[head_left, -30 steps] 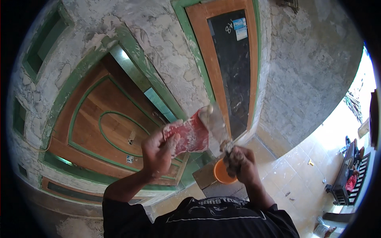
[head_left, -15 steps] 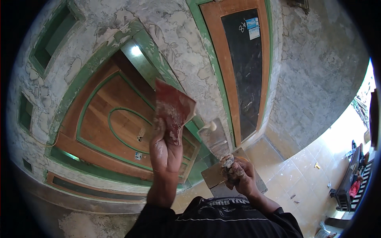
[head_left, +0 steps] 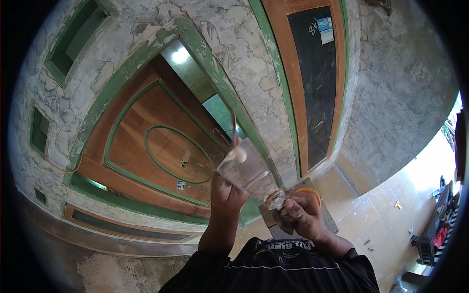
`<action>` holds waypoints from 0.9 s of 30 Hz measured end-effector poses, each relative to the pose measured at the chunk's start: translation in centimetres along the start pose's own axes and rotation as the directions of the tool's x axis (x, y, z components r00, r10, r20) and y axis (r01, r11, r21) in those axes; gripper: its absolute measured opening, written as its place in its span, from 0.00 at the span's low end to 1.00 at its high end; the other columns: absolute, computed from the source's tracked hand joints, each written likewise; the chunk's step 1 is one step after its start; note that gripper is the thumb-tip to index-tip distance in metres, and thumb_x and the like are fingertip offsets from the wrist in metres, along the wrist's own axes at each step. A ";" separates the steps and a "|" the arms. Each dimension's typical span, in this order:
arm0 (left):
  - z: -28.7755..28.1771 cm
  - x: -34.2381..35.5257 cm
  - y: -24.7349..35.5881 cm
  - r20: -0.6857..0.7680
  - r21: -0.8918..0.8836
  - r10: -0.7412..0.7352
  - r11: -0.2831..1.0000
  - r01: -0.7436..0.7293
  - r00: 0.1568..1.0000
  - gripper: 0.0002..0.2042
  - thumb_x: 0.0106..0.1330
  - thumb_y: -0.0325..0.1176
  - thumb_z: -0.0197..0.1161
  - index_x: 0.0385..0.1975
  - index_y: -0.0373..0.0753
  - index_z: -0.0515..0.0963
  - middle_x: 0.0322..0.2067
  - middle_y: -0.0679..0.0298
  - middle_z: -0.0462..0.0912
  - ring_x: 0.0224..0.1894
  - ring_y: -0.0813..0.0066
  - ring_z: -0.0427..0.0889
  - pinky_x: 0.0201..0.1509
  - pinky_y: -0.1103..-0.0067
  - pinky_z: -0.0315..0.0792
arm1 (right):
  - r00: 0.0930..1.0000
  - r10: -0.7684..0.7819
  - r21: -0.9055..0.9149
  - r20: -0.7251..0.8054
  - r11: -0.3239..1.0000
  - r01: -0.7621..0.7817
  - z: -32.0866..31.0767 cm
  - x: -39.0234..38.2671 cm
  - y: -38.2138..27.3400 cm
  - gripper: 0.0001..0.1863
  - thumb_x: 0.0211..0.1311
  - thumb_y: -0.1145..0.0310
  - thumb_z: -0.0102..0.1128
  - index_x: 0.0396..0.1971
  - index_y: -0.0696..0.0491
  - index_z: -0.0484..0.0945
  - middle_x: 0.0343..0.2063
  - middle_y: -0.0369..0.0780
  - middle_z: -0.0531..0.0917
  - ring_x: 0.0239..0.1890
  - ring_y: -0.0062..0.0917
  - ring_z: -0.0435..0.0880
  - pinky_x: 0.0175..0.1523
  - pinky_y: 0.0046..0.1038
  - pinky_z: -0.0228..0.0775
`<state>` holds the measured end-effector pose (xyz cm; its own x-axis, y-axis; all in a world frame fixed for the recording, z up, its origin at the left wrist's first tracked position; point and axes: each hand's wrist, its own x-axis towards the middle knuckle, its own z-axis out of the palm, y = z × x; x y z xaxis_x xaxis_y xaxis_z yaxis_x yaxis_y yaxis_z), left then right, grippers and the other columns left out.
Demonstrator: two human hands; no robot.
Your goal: The person patches a damaged wall by picking up patching compound from a bucket with a putty knife and applying it to the wall surface, followed by smoothing and sanding the area with a red applicator block.
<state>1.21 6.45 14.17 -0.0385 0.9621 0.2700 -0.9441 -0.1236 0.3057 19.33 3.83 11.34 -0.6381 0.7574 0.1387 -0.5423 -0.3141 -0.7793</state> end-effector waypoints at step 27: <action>-0.4 -0.7 -1.3 0.254 0.723 0.834 0.173 -0.669 0.490 0.12 0.62 0.27 0.51 0.44 0.34 0.60 0.44 0.55 0.68 0.46 0.69 0.70 0.49 0.72 0.68 | 0.978 0.010 0.080 -0.210 0.997 0.007 -2.8 -0.1 3.2 0.23 0.65 0.53 0.48 0.30 0.63 0.70 0.14 0.35 0.68 0.09 0.16 0.64 0.12 0.18 0.53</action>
<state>2.32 6.06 13.24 -0.7230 0.3065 0.6191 0.0991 -0.8409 0.5321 19.20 4.42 7.14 -0.5144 0.8576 -0.0009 -0.5883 -0.3536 -0.7273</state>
